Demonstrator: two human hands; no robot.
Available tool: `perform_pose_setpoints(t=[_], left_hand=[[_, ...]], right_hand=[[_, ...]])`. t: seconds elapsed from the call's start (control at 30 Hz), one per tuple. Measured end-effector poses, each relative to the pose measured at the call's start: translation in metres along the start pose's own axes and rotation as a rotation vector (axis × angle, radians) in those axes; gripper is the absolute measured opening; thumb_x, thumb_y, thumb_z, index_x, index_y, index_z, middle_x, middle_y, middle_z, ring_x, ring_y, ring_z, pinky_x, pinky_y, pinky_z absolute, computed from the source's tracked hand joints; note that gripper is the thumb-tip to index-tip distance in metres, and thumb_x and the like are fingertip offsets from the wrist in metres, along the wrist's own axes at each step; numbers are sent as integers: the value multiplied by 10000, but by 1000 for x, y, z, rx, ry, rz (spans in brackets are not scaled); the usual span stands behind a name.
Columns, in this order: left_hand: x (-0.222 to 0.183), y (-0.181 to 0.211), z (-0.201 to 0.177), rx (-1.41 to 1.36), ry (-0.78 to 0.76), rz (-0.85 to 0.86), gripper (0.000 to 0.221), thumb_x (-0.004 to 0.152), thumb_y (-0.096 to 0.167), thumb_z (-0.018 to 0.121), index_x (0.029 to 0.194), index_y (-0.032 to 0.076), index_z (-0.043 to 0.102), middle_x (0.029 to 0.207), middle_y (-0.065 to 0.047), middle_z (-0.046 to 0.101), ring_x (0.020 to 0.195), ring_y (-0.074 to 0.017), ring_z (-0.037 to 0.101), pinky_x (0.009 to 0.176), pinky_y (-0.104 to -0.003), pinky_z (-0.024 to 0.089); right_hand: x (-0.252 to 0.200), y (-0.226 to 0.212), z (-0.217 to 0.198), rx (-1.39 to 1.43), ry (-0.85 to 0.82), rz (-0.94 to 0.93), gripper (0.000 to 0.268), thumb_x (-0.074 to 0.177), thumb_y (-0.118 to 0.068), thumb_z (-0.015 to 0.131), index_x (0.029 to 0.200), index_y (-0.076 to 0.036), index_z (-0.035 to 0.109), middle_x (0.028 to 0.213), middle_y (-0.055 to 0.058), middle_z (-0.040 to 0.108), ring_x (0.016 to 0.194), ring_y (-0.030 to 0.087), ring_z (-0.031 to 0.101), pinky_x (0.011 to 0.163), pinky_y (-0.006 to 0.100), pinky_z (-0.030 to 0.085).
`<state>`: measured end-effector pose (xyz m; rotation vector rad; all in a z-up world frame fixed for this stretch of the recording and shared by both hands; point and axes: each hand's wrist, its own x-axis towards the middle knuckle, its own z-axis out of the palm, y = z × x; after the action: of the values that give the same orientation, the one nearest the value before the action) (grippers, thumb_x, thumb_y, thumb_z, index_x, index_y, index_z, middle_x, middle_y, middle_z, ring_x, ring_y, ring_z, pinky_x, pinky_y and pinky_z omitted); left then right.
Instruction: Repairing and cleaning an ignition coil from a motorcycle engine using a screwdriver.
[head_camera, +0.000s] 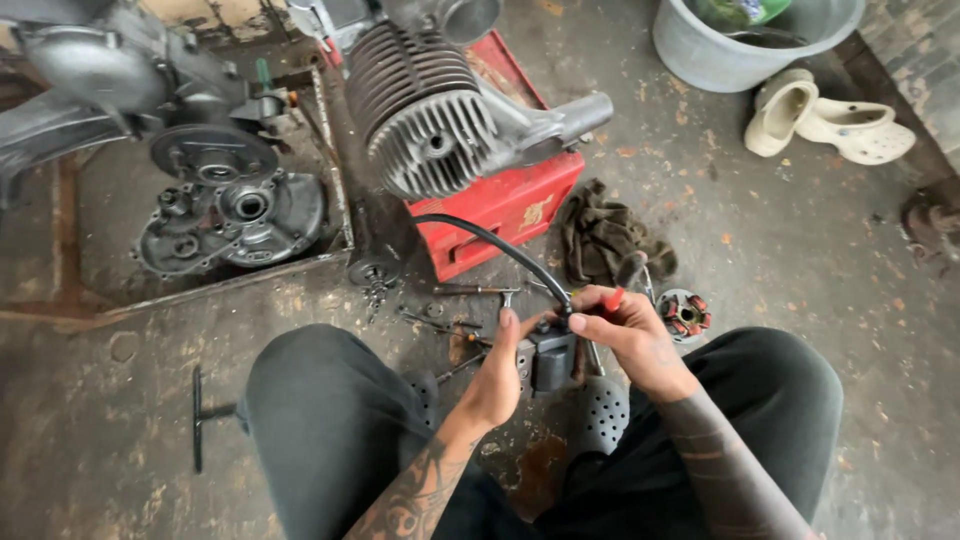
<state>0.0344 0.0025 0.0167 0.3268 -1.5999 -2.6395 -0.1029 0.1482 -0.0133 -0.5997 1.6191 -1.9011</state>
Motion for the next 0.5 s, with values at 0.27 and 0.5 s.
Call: perform_pose_setpoints(t=[0.27,0.5], left_hand=[[-8,11,5,203,88,-54,833,1041,609,99,1396,32,584,1462,-209,551,1448,-316,411,1255,-420,199],[3,-1,-4,109,-14,2,735,1052,583,180,1309,43,607,1128,-128,668,1047,-203,588,973,-372,423]], right_hand=[[3,-2,-6,-60,-43,34,153,821,-9,812,951,42,750,775,79,692,730,118,617,703,269,531],[-3,-8,4,-184,16,6,181,792,-39,870,897,22,735,723,62,654,696,104,572,650,232,477]])
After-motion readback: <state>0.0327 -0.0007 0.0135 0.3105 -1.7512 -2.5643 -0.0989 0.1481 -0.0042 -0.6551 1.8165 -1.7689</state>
